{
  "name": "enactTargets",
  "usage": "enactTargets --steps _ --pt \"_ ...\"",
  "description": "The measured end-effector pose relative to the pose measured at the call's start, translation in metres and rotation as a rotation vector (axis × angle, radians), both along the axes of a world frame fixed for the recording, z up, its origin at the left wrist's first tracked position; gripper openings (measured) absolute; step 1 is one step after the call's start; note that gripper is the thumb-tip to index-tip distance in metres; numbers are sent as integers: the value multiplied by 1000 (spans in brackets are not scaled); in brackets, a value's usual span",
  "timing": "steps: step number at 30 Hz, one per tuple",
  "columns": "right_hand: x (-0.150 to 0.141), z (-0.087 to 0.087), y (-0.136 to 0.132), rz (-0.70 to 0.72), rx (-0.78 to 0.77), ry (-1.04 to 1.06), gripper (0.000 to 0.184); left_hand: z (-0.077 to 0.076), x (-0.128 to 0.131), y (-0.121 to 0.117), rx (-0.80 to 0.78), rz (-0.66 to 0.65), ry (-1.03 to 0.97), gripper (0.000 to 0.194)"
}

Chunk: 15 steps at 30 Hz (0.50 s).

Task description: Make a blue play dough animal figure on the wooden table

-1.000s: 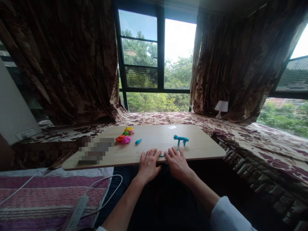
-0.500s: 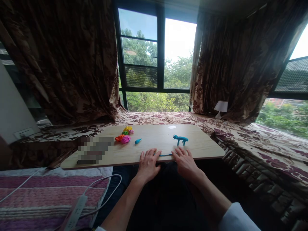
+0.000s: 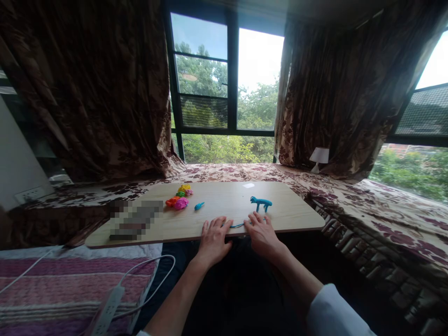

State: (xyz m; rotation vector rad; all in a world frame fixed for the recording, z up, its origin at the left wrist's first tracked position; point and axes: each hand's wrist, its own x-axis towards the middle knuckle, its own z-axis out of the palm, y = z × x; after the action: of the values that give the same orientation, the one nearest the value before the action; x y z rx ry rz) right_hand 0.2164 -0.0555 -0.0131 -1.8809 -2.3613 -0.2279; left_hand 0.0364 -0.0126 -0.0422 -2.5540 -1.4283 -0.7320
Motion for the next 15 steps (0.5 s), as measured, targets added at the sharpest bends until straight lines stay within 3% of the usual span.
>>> enactTargets --steps 6,15 --pt "3 -6 -13 27 -1 -4 58 0 0 0 -5 2 2 61" --pt "15 2 3 -21 13 10 66 2 0 -3 -18 9 6 61"
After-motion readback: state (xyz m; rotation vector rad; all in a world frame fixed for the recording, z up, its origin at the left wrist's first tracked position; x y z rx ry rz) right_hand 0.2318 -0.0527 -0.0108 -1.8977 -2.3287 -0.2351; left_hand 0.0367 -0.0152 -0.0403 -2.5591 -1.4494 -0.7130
